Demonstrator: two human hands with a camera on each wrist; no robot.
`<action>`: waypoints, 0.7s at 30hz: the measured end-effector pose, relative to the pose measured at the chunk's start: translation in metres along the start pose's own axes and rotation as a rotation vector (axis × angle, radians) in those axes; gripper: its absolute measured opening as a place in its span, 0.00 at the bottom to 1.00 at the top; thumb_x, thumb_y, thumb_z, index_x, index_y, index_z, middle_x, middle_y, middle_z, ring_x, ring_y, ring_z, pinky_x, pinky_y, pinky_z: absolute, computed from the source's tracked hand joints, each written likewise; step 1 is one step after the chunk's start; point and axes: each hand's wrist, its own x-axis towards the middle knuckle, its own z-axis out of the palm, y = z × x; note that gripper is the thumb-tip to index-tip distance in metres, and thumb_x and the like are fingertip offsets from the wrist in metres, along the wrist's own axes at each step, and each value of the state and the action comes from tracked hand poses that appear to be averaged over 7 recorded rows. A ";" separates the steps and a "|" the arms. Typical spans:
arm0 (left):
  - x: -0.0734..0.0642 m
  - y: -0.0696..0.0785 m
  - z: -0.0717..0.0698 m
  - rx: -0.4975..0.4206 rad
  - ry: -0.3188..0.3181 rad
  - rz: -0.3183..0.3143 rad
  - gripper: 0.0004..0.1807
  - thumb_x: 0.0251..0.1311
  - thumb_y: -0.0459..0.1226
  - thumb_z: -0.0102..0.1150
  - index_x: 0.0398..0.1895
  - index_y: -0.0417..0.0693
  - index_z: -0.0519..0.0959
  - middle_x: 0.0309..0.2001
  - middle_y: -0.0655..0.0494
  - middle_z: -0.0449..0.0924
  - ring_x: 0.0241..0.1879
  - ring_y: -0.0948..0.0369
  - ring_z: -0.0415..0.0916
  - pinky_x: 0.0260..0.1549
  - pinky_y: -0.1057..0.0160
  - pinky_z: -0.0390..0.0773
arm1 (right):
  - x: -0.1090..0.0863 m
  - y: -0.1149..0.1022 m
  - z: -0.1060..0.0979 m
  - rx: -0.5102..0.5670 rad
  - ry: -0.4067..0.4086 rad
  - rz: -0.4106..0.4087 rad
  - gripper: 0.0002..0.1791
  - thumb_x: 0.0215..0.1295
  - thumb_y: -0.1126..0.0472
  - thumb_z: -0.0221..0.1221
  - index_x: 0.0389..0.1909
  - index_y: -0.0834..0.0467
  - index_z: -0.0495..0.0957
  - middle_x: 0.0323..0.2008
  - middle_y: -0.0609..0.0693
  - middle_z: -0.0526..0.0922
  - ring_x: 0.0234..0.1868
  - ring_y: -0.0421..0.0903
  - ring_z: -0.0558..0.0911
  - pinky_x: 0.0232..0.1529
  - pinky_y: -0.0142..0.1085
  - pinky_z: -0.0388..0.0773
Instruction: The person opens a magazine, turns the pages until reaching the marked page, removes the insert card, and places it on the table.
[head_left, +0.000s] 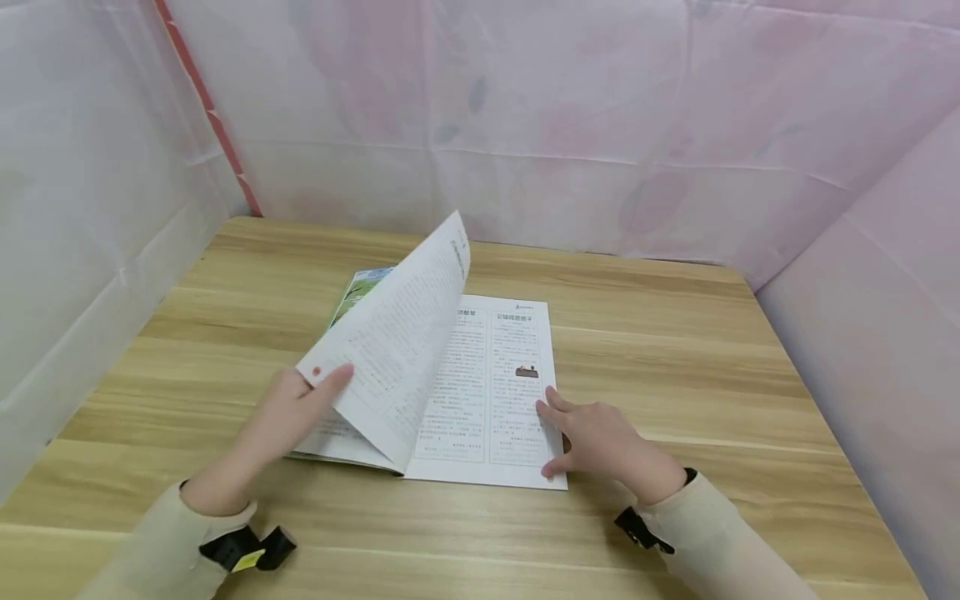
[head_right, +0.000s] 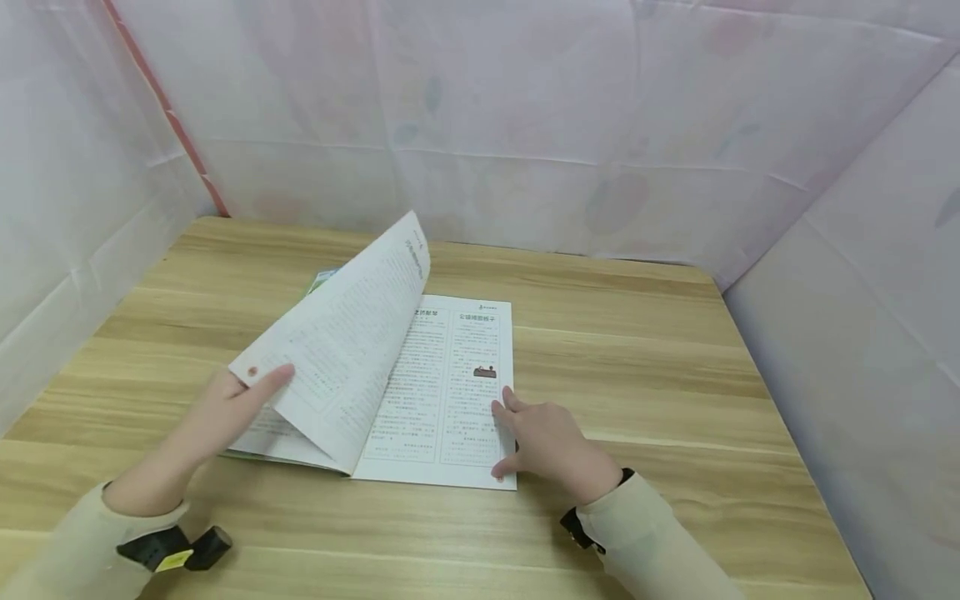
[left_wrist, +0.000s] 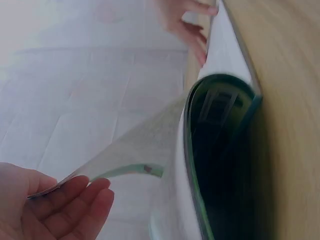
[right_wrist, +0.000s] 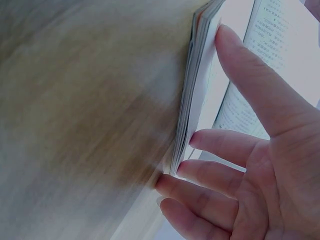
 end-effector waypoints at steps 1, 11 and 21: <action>0.000 0.000 -0.005 0.008 0.013 -0.017 0.19 0.69 0.42 0.47 0.50 0.37 0.77 0.37 0.49 0.83 0.31 0.64 0.78 0.29 0.68 0.75 | 0.000 0.000 0.000 -0.001 -0.001 0.002 0.49 0.41 0.35 0.66 0.63 0.58 0.68 0.64 0.58 0.66 0.14 0.41 0.60 0.25 0.36 0.67; -0.008 -0.015 -0.036 0.153 0.117 -0.069 0.19 0.67 0.44 0.48 0.42 0.37 0.80 0.31 0.49 0.80 0.28 0.65 0.71 0.25 0.69 0.71 | 0.000 0.000 0.004 0.011 -0.001 0.005 0.49 0.40 0.35 0.67 0.62 0.58 0.69 0.63 0.58 0.66 0.14 0.41 0.55 0.25 0.36 0.66; -0.012 -0.046 -0.045 0.486 -0.086 -0.081 0.13 0.66 0.39 0.50 0.22 0.48 0.74 0.16 0.60 0.65 0.16 0.64 0.59 0.15 0.65 0.60 | -0.001 -0.001 0.009 0.002 0.045 -0.004 0.49 0.38 0.35 0.67 0.61 0.59 0.70 0.62 0.58 0.69 0.14 0.40 0.54 0.22 0.35 0.65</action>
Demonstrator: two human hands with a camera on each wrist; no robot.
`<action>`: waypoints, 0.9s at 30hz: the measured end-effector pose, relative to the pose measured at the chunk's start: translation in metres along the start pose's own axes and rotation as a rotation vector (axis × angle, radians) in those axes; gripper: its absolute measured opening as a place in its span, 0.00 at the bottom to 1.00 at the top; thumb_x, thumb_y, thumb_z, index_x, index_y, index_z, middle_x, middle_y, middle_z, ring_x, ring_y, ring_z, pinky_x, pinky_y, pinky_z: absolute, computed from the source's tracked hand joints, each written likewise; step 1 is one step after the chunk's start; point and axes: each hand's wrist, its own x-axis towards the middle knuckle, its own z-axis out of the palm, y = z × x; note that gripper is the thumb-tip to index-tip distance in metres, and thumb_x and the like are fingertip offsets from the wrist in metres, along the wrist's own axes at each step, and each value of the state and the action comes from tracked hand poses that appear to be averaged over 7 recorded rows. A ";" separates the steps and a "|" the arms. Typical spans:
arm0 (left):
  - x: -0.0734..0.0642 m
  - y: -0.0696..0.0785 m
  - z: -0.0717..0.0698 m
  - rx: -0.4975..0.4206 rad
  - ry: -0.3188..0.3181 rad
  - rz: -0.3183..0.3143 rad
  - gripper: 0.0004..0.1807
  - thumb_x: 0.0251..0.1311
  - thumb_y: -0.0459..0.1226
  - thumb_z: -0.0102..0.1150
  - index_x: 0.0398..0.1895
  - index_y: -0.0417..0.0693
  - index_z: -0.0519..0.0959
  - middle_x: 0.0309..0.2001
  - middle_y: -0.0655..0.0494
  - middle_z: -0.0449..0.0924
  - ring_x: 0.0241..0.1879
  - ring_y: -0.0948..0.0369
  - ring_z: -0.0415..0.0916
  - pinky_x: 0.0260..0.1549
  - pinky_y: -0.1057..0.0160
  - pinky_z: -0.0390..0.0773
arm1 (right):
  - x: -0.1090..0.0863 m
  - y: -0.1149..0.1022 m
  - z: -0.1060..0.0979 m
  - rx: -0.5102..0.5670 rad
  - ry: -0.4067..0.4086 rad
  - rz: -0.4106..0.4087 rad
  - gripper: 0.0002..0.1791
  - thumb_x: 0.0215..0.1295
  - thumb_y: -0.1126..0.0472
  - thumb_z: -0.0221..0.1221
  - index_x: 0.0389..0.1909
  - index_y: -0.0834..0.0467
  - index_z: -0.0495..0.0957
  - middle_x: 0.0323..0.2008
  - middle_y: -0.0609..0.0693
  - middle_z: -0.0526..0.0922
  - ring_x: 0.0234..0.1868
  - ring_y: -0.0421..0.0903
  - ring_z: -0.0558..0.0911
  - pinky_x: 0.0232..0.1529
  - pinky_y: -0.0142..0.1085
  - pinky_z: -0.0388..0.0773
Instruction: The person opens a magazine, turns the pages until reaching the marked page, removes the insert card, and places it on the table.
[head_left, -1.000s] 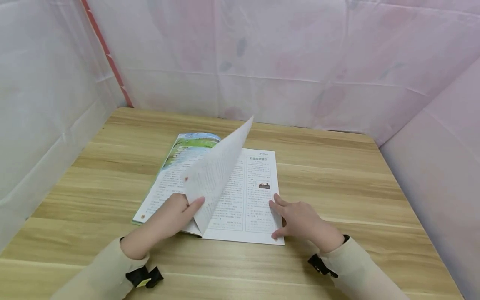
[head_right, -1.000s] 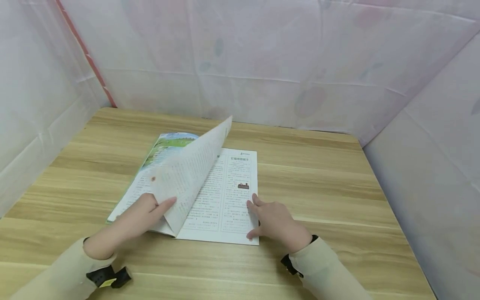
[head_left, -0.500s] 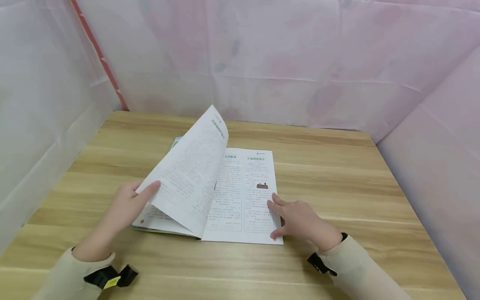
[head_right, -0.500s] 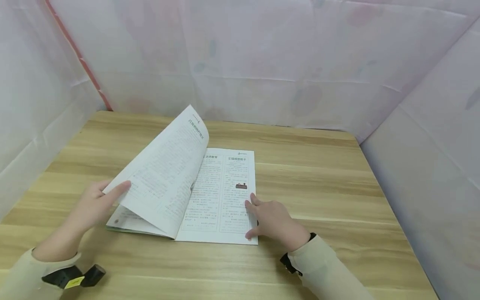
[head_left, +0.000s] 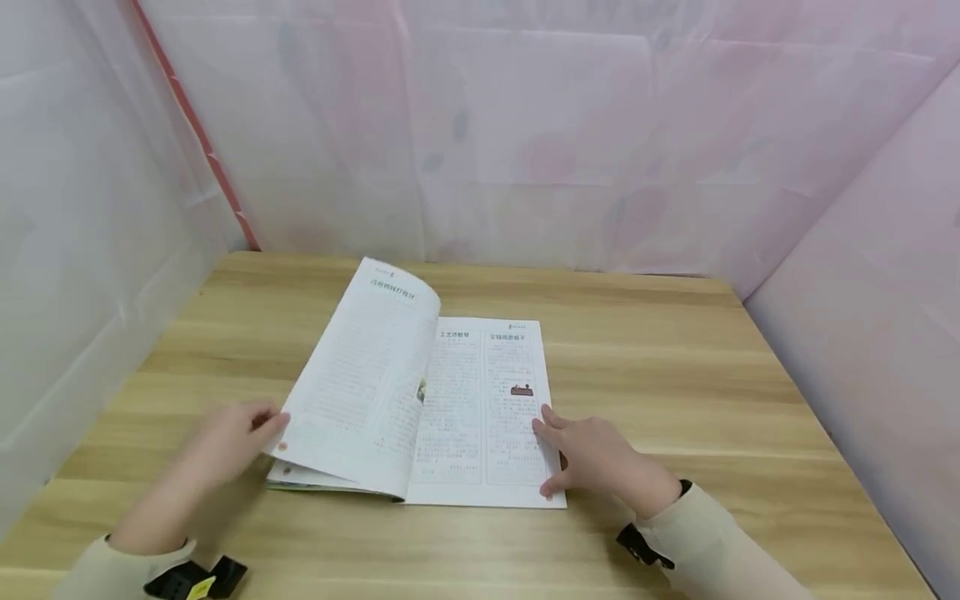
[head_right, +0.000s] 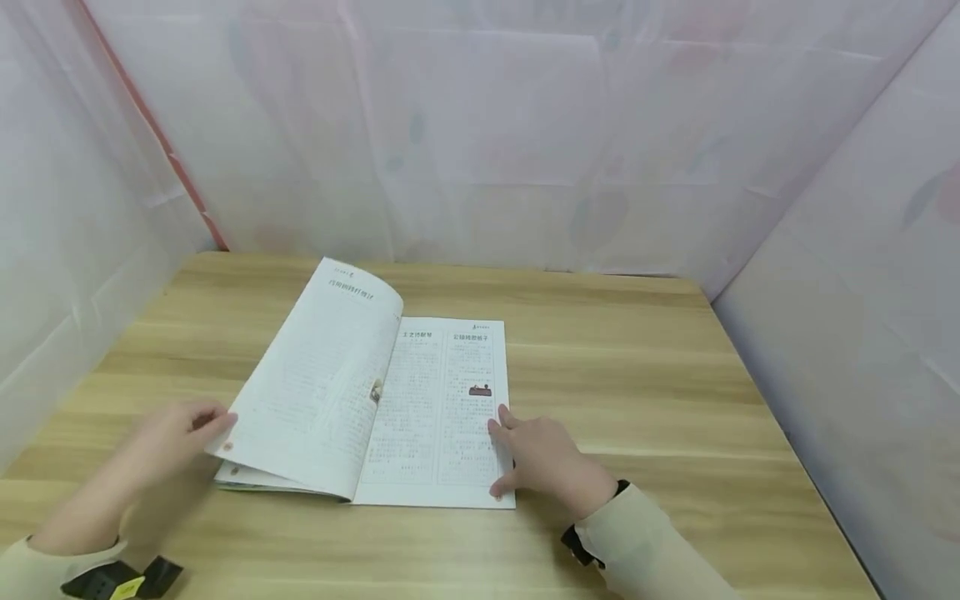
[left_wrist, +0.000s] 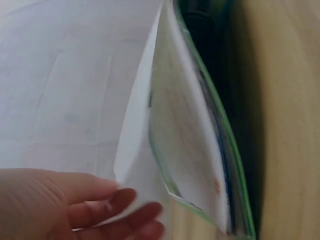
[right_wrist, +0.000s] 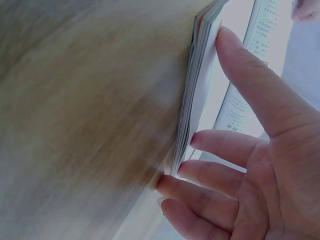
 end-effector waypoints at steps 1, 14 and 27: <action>0.000 -0.002 0.002 0.050 -0.043 -0.008 0.13 0.66 0.39 0.51 0.21 0.49 0.72 0.15 0.60 0.63 0.16 0.63 0.59 0.16 0.65 0.60 | 0.000 0.000 0.000 -0.002 0.001 -0.001 0.49 0.37 0.35 0.67 0.61 0.59 0.70 0.61 0.58 0.69 0.14 0.40 0.54 0.23 0.35 0.65; 0.006 0.009 0.023 0.358 -0.154 -0.059 0.09 0.52 0.41 0.62 0.22 0.48 0.73 0.23 0.56 0.70 0.20 0.60 0.66 0.17 0.59 0.66 | -0.004 0.000 0.004 -0.025 0.051 -0.042 0.46 0.37 0.35 0.67 0.57 0.60 0.74 0.57 0.59 0.74 0.18 0.42 0.67 0.27 0.39 0.72; 0.010 0.076 0.060 0.286 0.120 0.620 0.14 0.52 0.43 0.64 0.38 0.45 0.79 0.44 0.51 0.79 0.44 0.55 0.76 0.43 0.49 0.74 | -0.002 0.000 0.003 0.008 0.077 -0.027 0.41 0.43 0.36 0.64 0.56 0.58 0.75 0.57 0.59 0.74 0.15 0.40 0.60 0.23 0.35 0.68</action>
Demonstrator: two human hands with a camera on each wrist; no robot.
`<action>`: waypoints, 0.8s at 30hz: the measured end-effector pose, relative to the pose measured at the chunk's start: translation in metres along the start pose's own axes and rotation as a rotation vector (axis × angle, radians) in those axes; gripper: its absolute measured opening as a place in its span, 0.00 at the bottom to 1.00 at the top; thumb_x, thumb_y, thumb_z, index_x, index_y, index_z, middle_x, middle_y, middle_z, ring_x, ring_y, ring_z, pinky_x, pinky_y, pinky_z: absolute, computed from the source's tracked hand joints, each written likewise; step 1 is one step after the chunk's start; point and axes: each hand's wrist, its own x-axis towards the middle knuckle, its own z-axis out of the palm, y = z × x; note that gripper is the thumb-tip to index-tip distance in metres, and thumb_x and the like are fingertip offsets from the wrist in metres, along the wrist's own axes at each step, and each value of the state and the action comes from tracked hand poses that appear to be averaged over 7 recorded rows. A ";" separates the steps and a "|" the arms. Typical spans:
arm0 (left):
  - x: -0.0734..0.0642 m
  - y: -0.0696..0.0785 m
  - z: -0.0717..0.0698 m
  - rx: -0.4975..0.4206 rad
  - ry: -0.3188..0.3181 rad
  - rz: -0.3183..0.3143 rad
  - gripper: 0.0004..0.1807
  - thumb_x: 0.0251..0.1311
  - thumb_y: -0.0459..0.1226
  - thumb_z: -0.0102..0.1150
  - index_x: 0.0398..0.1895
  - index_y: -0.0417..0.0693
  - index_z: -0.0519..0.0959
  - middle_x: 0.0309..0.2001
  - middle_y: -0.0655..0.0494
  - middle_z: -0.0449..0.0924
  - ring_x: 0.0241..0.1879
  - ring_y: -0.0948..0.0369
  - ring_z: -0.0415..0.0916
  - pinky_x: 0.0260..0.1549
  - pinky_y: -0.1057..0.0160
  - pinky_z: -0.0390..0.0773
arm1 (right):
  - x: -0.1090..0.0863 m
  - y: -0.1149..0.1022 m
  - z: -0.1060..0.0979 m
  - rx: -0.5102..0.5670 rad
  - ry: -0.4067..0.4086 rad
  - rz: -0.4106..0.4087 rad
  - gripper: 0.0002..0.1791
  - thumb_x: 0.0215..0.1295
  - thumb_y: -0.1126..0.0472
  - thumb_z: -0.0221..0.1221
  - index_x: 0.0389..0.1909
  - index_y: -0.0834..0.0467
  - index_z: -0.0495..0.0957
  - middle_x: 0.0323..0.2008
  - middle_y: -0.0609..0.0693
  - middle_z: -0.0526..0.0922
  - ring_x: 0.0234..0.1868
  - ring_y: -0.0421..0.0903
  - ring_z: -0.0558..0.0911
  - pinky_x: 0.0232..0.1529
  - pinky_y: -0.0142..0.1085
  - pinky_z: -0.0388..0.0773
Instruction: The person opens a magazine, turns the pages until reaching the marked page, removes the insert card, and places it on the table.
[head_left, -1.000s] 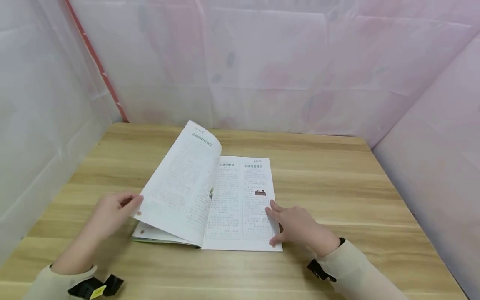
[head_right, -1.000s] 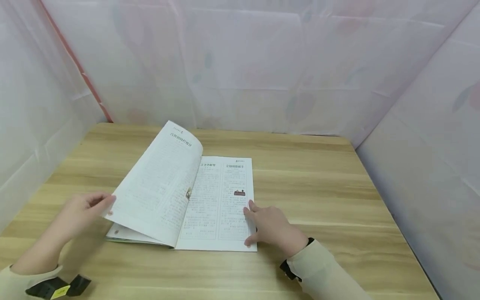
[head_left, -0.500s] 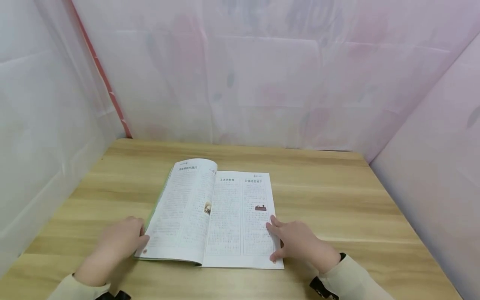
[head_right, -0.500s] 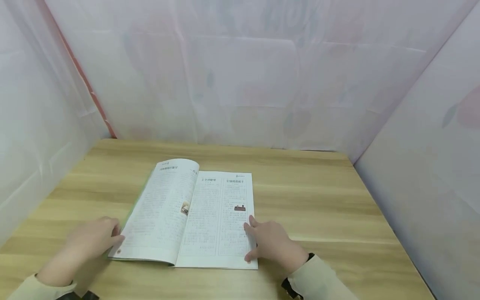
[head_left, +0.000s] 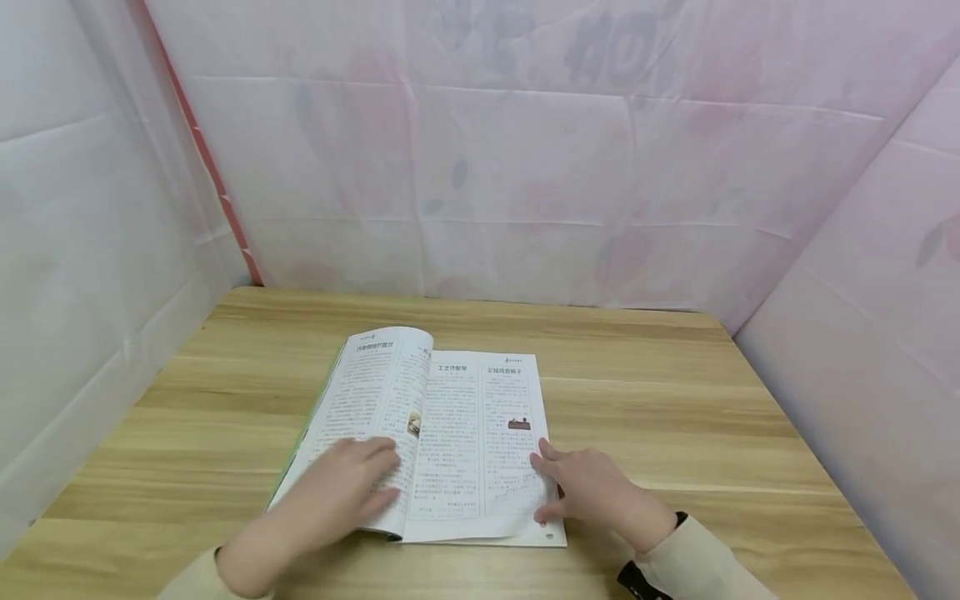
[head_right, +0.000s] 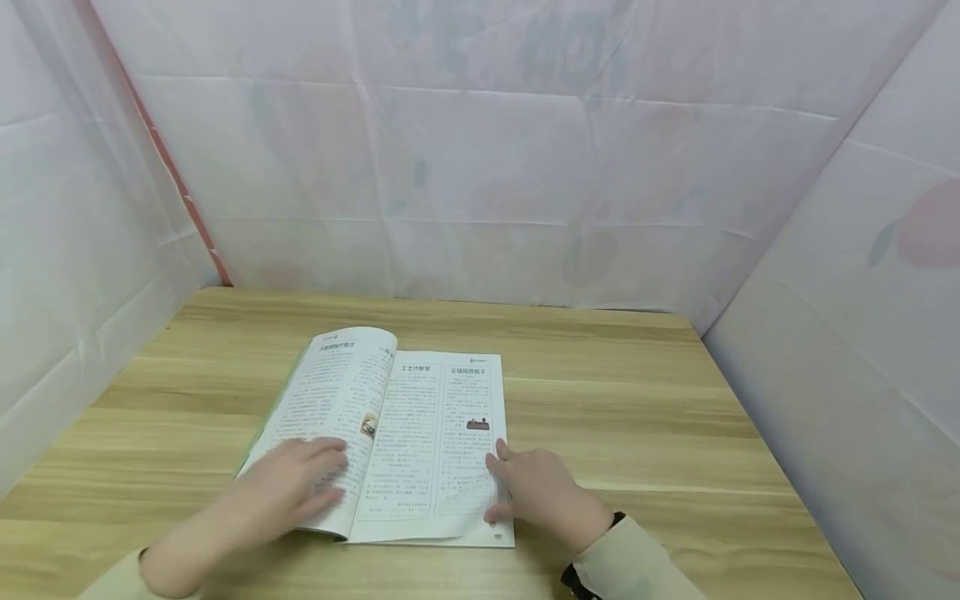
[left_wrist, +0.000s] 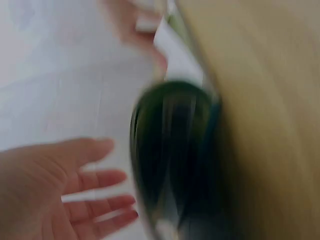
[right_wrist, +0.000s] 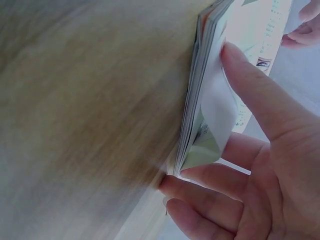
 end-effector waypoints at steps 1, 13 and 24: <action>0.003 0.006 0.002 -0.018 -0.028 0.040 0.14 0.53 0.44 0.63 0.39 0.46 0.79 0.45 0.52 0.78 0.45 0.56 0.76 0.45 0.48 0.73 | 0.000 0.000 0.000 0.003 0.001 0.004 0.41 0.43 0.36 0.64 0.56 0.58 0.76 0.57 0.59 0.74 0.16 0.40 0.61 0.24 0.36 0.69; 0.017 0.043 0.020 0.055 -0.218 0.099 0.25 0.49 0.59 0.61 0.38 0.49 0.79 0.40 0.56 0.78 0.43 0.58 0.77 0.47 0.47 0.72 | 0.001 -0.002 -0.003 0.045 0.018 0.009 0.39 0.48 0.34 0.60 0.54 0.60 0.77 0.55 0.61 0.74 0.33 0.48 0.80 0.38 0.45 0.77; 0.027 0.052 0.020 0.146 -0.251 0.047 0.17 0.49 0.51 0.65 0.30 0.47 0.77 0.26 0.58 0.75 0.29 0.59 0.73 0.39 0.52 0.71 | 0.001 0.001 -0.005 0.171 0.027 0.080 0.47 0.54 0.30 0.52 0.65 0.62 0.63 0.62 0.65 0.66 0.32 0.55 0.81 0.43 0.49 0.76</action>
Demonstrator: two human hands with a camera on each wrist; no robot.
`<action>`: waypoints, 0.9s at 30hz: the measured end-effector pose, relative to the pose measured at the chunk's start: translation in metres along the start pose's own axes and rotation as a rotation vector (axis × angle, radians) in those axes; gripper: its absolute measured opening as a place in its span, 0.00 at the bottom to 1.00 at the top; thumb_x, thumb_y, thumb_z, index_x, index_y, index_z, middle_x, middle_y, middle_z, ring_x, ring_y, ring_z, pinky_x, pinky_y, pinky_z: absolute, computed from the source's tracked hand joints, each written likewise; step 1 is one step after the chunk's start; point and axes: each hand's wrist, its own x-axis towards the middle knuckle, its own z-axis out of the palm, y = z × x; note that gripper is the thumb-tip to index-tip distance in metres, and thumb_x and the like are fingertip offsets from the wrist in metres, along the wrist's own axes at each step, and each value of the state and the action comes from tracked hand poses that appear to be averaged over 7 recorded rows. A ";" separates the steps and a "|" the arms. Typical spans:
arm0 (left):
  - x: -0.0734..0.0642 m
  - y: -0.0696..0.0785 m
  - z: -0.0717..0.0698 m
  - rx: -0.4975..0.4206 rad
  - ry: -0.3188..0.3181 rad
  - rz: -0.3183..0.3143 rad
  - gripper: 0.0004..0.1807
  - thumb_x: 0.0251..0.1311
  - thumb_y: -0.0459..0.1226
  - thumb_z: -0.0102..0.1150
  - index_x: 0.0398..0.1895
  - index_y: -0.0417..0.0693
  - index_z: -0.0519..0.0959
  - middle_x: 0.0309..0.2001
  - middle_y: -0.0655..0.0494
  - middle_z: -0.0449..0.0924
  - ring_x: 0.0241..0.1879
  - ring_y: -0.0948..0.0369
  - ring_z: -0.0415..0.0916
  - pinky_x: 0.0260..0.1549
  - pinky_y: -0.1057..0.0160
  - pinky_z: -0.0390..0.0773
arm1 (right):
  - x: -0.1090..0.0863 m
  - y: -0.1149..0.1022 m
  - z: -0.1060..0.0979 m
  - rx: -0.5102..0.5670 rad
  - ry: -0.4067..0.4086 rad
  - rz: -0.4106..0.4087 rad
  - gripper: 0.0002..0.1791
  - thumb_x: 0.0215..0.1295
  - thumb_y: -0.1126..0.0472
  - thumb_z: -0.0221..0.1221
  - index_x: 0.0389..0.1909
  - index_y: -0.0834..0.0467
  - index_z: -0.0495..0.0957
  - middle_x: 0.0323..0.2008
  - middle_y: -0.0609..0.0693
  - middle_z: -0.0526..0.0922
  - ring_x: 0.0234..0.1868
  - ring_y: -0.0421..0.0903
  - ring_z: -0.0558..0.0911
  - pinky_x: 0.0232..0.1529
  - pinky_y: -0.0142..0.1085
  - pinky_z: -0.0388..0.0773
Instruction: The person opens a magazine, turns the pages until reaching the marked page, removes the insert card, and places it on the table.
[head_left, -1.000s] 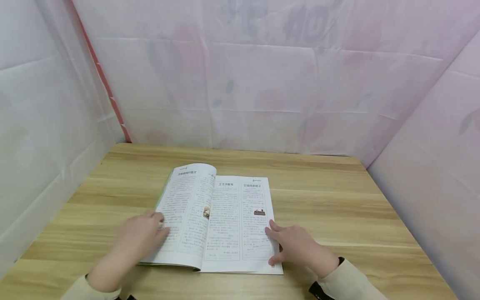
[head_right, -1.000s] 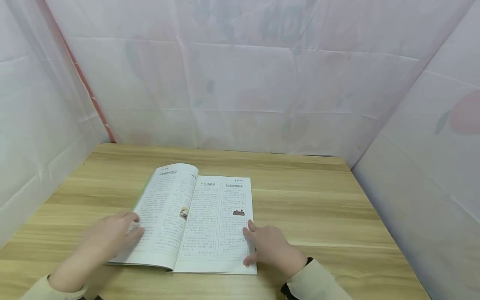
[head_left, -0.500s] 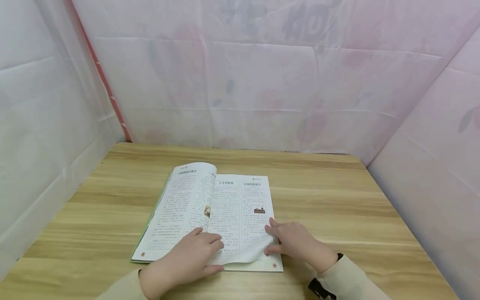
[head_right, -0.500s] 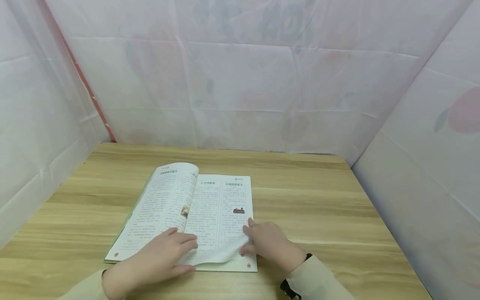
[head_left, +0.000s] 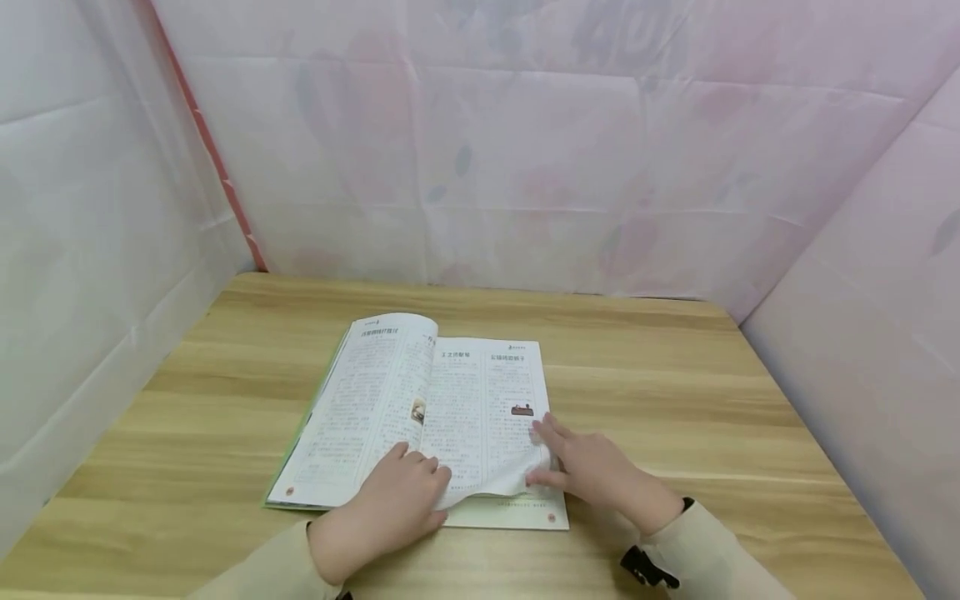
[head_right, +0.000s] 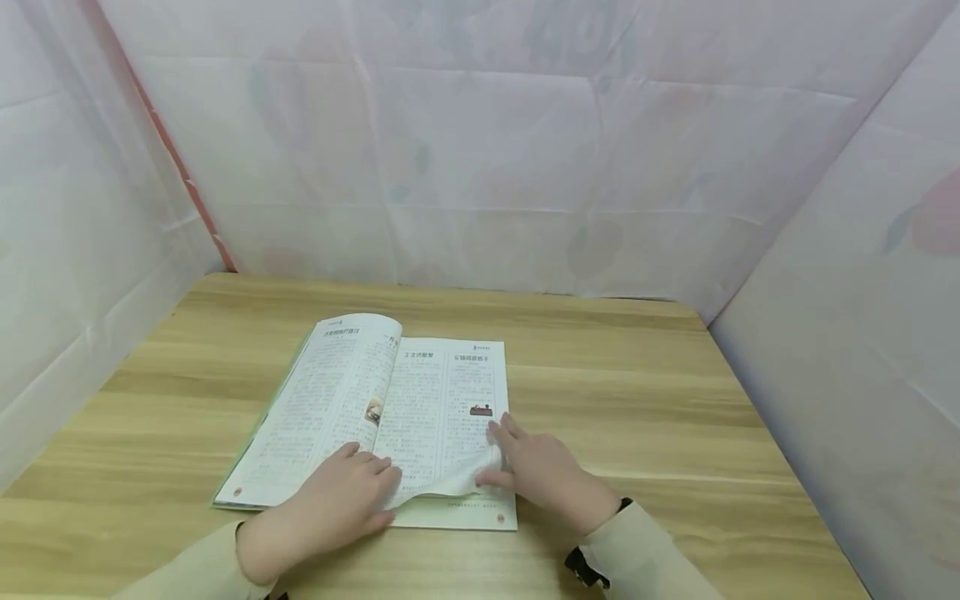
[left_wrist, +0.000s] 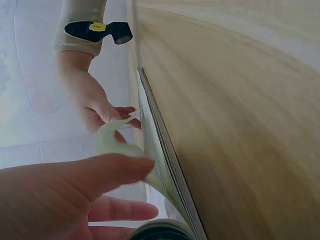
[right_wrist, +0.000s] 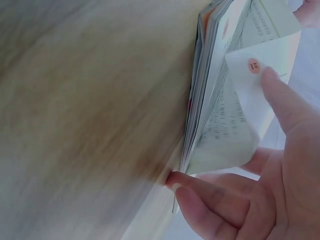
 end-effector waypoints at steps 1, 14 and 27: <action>0.002 0.001 0.000 -0.003 0.012 -0.005 0.15 0.50 0.48 0.64 0.29 0.47 0.77 0.25 0.58 0.75 0.28 0.59 0.74 0.39 0.52 0.71 | 0.000 0.001 -0.002 0.017 -0.006 0.022 0.50 0.54 0.30 0.52 0.67 0.63 0.59 0.62 0.65 0.66 0.32 0.53 0.81 0.44 0.49 0.75; 0.009 -0.005 0.000 -0.264 0.156 -0.197 0.14 0.60 0.38 0.55 0.16 0.50 0.73 0.13 0.63 0.70 0.14 0.66 0.62 0.17 0.63 0.67 | -0.001 0.015 -0.011 -0.096 -0.087 -0.107 0.52 0.43 0.33 0.64 0.64 0.63 0.65 0.63 0.60 0.66 0.21 0.40 0.73 0.36 0.40 0.77; -0.030 -0.046 -0.033 -0.810 0.283 -0.563 0.18 0.65 0.44 0.52 0.21 0.45 0.80 0.15 0.61 0.74 0.10 0.70 0.57 0.08 0.68 0.59 | -0.006 0.004 -0.012 -0.185 -0.111 -0.100 0.46 0.41 0.37 0.67 0.59 0.60 0.72 0.61 0.59 0.69 0.19 0.39 0.67 0.26 0.36 0.72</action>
